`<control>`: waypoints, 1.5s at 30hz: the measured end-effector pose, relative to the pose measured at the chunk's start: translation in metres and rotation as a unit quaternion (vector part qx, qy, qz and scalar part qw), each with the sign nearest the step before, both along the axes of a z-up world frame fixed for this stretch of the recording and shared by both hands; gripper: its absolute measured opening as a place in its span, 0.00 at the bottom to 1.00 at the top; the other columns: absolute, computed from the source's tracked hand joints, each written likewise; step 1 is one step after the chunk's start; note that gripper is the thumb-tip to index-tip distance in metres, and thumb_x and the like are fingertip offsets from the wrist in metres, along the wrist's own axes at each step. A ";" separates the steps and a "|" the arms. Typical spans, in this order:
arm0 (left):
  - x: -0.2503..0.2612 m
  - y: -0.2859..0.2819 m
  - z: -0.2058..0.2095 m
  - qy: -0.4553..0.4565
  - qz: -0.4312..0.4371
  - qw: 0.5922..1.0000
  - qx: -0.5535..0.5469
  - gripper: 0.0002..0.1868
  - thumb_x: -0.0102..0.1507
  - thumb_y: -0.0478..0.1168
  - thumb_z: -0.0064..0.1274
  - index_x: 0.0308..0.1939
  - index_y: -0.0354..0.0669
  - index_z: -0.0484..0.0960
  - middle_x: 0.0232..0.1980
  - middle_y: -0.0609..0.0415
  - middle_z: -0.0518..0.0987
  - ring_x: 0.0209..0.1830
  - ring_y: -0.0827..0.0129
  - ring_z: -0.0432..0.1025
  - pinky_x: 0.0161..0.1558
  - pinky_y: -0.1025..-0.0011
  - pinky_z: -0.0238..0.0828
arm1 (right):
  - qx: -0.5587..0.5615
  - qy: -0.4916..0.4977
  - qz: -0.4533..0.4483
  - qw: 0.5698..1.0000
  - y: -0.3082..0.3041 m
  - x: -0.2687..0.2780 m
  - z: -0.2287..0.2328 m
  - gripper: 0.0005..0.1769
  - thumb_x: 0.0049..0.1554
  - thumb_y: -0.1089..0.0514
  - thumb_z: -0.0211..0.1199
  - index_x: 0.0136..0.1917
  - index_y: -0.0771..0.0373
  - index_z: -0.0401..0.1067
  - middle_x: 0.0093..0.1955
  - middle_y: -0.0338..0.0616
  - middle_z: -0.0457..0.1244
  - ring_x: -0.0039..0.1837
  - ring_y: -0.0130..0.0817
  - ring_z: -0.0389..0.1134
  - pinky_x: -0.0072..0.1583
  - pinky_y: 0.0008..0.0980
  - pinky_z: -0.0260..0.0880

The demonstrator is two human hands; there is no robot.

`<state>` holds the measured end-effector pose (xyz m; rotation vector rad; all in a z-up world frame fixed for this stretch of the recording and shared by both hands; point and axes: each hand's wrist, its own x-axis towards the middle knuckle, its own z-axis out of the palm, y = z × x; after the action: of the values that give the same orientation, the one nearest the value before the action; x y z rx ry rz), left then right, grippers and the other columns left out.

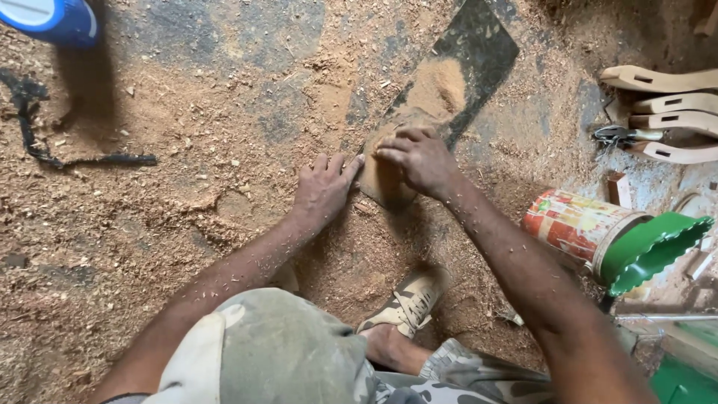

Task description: Applying wood filler and sawdust mixture to a decorative wooden panel.

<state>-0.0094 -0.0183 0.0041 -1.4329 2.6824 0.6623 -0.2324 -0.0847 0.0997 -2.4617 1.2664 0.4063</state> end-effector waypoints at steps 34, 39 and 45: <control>-0.026 0.008 -0.024 -0.014 -0.061 0.995 -0.073 0.17 0.71 0.43 0.47 0.62 0.42 0.74 0.44 0.57 0.66 0.44 0.69 0.59 0.28 0.77 0.66 | 0.111 0.074 -0.715 0.686 0.057 0.022 -0.015 0.13 0.66 0.56 0.55 0.56 0.66 0.74 0.41 0.45 0.67 0.29 0.22 0.60 0.26 0.21 0.62; -0.025 0.002 -0.018 -0.022 -0.102 0.994 -0.026 0.17 0.70 0.43 0.48 0.61 0.39 0.76 0.46 0.54 0.66 0.45 0.67 0.59 0.28 0.76 0.66 | 0.050 -0.224 -0.896 0.379 0.040 0.040 -0.019 0.12 0.62 0.64 0.56 0.53 0.74 0.76 0.43 0.56 0.70 0.31 0.28 0.66 0.29 0.23 0.67; -0.029 0.006 -0.027 -0.007 -0.081 0.996 -0.030 0.16 0.71 0.42 0.49 0.60 0.40 0.77 0.49 0.53 0.66 0.48 0.66 0.59 0.30 0.75 0.68 | -0.008 -0.306 -0.927 0.219 0.010 0.053 0.006 0.13 0.65 0.64 0.54 0.57 0.78 0.69 0.49 0.62 0.65 0.34 0.34 0.66 0.30 0.24 0.70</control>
<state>-0.0386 -0.0123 -0.0232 -1.2086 2.7915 0.5642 -0.1797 -0.0750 0.1060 0.4745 2.2556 -1.0498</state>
